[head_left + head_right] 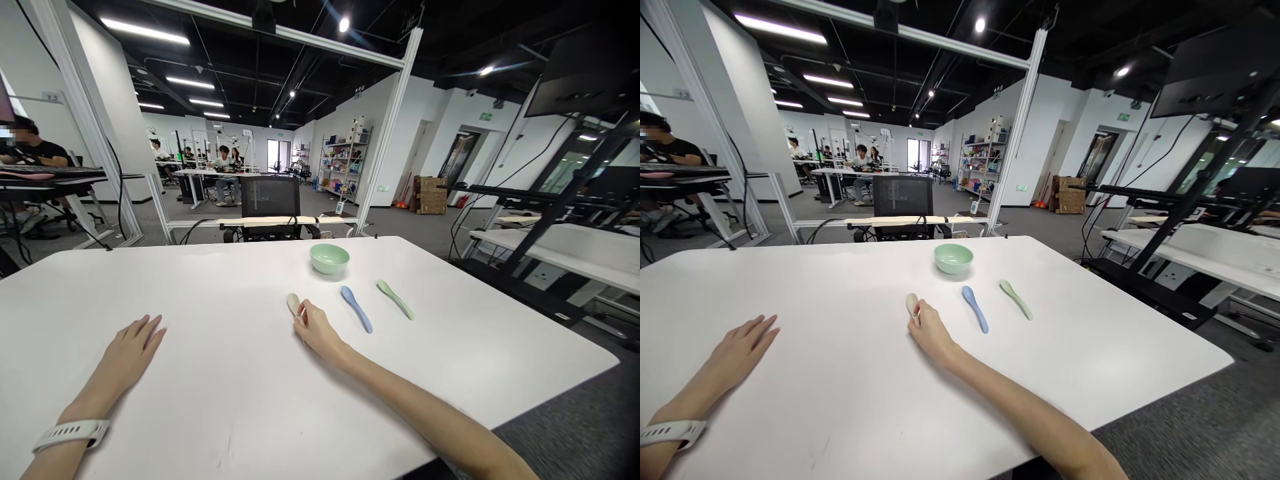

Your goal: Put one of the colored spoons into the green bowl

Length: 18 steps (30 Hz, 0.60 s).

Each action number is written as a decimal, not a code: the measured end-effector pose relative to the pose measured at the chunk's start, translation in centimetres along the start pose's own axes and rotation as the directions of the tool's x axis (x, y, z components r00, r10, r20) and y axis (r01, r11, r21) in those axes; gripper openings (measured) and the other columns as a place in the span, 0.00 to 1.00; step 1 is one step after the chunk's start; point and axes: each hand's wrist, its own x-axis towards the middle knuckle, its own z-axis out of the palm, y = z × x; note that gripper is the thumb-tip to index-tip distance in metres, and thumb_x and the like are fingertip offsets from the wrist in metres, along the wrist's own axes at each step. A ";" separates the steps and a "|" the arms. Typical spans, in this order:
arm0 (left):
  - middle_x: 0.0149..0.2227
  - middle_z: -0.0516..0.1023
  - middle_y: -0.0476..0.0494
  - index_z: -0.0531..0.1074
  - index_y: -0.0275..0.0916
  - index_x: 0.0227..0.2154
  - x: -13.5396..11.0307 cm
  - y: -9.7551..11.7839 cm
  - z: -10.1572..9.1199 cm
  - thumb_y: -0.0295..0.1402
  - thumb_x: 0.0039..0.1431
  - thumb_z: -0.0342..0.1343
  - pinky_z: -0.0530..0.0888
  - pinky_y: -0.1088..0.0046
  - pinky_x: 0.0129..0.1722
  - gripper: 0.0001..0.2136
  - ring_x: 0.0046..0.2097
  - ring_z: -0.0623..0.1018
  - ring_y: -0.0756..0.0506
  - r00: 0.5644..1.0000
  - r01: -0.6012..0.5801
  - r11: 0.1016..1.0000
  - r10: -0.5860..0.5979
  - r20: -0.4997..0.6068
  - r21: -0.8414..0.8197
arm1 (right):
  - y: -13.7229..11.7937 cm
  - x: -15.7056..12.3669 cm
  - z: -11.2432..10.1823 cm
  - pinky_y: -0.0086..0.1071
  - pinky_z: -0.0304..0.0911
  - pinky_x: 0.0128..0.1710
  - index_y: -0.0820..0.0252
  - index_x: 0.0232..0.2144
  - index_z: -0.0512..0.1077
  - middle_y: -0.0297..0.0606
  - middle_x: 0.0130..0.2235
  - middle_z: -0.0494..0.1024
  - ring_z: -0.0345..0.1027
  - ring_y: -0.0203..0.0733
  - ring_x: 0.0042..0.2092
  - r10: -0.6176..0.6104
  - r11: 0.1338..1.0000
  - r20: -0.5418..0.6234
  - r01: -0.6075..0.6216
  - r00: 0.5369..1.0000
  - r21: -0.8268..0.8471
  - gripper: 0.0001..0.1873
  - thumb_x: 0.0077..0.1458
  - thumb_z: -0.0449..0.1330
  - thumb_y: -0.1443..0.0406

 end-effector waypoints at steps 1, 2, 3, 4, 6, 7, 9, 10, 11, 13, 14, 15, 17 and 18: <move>0.66 0.76 0.27 0.70 0.28 0.65 0.0 0.0 0.0 0.46 0.68 0.32 0.69 0.51 0.67 0.36 0.69 0.72 0.32 1.000 0.002 1.000 -0.002 0.011 0.001 | -0.1 0.0 0.0 0.32 0.53 0.32 0.54 0.39 0.63 0.28 0.29 0.68 0.63 0.40 0.31 0.001 1.000 0.003 -0.001 1.000 0.001 0.06 0.60 0.56 0.69; 0.67 0.75 0.27 0.69 0.27 0.65 0.0 0.0 0.0 0.46 0.68 0.32 0.68 0.51 0.68 0.36 0.69 0.71 0.32 1.000 -0.005 1.000 0.005 0.023 0.001 | -0.1 0.0 0.0 0.32 0.54 0.32 0.54 0.39 0.63 0.28 0.29 0.68 0.63 0.40 0.31 0.001 1.000 0.004 -0.001 1.000 -0.002 0.06 0.60 0.55 0.69; 0.67 0.75 0.27 0.69 0.27 0.65 0.0 -0.1 0.0 0.45 0.68 0.32 0.68 0.50 0.68 0.35 0.70 0.71 0.32 0.999 -0.016 1.000 0.016 0.029 0.000 | -0.3 -0.1 -0.1 0.32 0.54 0.33 0.54 0.39 0.63 0.28 0.30 0.68 0.64 0.40 0.31 0.003 1.000 0.006 -0.003 1.000 -0.008 0.06 0.60 0.55 0.69; 0.67 0.75 0.28 0.70 0.28 0.64 0.0 -0.1 0.0 0.45 0.68 0.32 0.68 0.50 0.68 0.35 0.70 0.71 0.32 0.999 -0.029 1.000 0.028 0.031 0.002 | -0.4 -0.1 -0.1 0.32 0.54 0.33 0.54 0.39 0.63 0.28 0.30 0.68 0.64 0.40 0.31 0.006 1.000 0.008 -0.006 1.000 -0.014 0.06 0.60 0.55 0.69; 0.66 0.76 0.30 0.71 0.29 0.64 0.0 -0.3 0.1 0.44 0.68 0.33 0.68 0.51 0.68 0.34 0.70 0.71 0.33 0.999 -0.036 0.999 0.036 0.029 0.010 | -0.7 -0.2 -0.2 0.32 0.55 0.33 0.54 0.39 0.63 0.28 0.29 0.68 0.64 0.40 0.31 0.013 1.000 0.014 -0.013 1.000 -0.022 0.06 0.61 0.56 0.69; 0.66 0.76 0.32 0.71 0.30 0.64 0.0 -0.4 0.2 0.44 0.67 0.33 0.69 0.52 0.68 0.34 0.70 0.71 0.34 0.999 -0.027 0.999 0.027 0.025 0.016 | -0.8 -0.2 -0.2 0.32 0.55 0.33 0.54 0.39 0.63 0.28 0.29 0.68 0.64 0.40 0.31 0.017 1.000 0.017 -0.016 1.000 -0.025 0.06 0.61 0.56 0.69; 0.66 0.77 0.34 0.71 0.32 0.64 0.0 -0.4 0.3 0.44 0.67 0.33 0.69 0.54 0.68 0.33 0.70 0.71 0.35 0.999 -0.026 0.999 0.026 0.021 0.028 | -0.9 -0.3 -0.3 0.33 0.55 0.34 0.54 0.39 0.63 0.28 0.29 0.68 0.64 0.41 0.31 0.020 0.999 0.014 -0.020 1.000 -0.031 0.06 0.60 0.56 0.69; 0.66 0.77 0.34 0.72 0.33 0.63 0.0 -0.4 0.3 0.44 0.67 0.33 0.68 0.54 0.68 0.33 0.70 0.71 0.35 0.999 -0.036 0.999 0.035 0.023 0.031 | -1.0 -0.3 -0.3 0.33 0.55 0.34 0.54 0.39 0.63 0.28 0.29 0.68 0.64 0.41 0.31 0.022 0.999 0.010 -0.022 1.000 -0.035 0.06 0.60 0.56 0.69; 0.66 0.77 0.34 0.72 0.32 0.63 0.0 -0.4 0.3 0.44 0.67 0.33 0.68 0.53 0.68 0.33 0.70 0.71 0.35 0.999 -0.042 0.999 0.041 0.026 0.032 | -1.1 -0.4 -0.4 0.33 0.55 0.33 0.54 0.39 0.63 0.28 0.29 0.68 0.64 0.41 0.31 0.024 0.999 0.008 -0.023 1.000 -0.038 0.06 0.60 0.56 0.69; 0.67 0.76 0.32 0.72 0.31 0.63 -0.1 -0.3 0.1 0.43 0.67 0.32 0.68 0.51 0.68 0.33 0.71 0.70 0.34 0.999 -0.040 0.999 0.039 0.033 0.027 | -1.1 -0.4 -0.4 0.33 0.55 0.33 0.54 0.39 0.63 0.28 0.29 0.68 0.64 0.41 0.31 0.030 0.999 0.009 -0.030 0.999 -0.039 0.06 0.61 0.56 0.69; 0.67 0.76 0.31 0.71 0.30 0.63 -0.1 -0.2 0.1 0.43 0.67 0.33 0.68 0.51 0.68 0.34 0.71 0.70 0.33 0.999 -0.033 0.999 0.032 0.039 0.022 | -1.2 -0.4 -0.4 0.33 0.55 0.33 0.54 0.39 0.63 0.29 0.29 0.69 0.64 0.41 0.31 0.034 0.999 0.013 -0.034 0.999 -0.038 0.06 0.61 0.56 0.69; 0.67 0.75 0.30 0.71 0.29 0.63 -0.1 -0.1 0.0 0.43 0.67 0.33 0.68 0.50 0.68 0.34 0.71 0.69 0.32 0.999 -0.026 1.000 0.025 0.044 0.017 | -1.2 -0.4 -0.4 0.33 0.55 0.33 0.54 0.39 0.63 0.29 0.30 0.69 0.65 0.41 0.31 0.037 0.999 0.017 -0.037 0.999 -0.038 0.05 0.61 0.55 0.69; 0.67 0.75 0.30 0.73 0.28 0.61 0.0 -0.1 0.0 0.43 0.67 0.34 0.67 0.49 0.69 0.33 0.72 0.69 0.31 0.998 -0.029 1.000 0.028 0.056 0.012 | -1.2 -0.4 -0.4 0.33 0.56 0.34 0.54 0.40 0.63 0.29 0.30 0.69 0.65 0.41 0.32 0.039 0.998 0.018 -0.038 0.999 -0.042 0.05 0.62 0.55 0.69; 0.68 0.75 0.30 0.74 0.29 0.60 0.0 -0.1 0.0 0.42 0.67 0.34 0.67 0.49 0.69 0.32 0.72 0.68 0.31 0.998 -0.034 0.999 0.033 0.061 0.012 | -1.2 -0.3 -0.4 0.33 0.56 0.34 0.54 0.40 0.64 0.29 0.30 0.69 0.65 0.41 0.32 0.038 0.998 0.017 -0.037 0.999 -0.046 0.05 0.62 0.55 0.69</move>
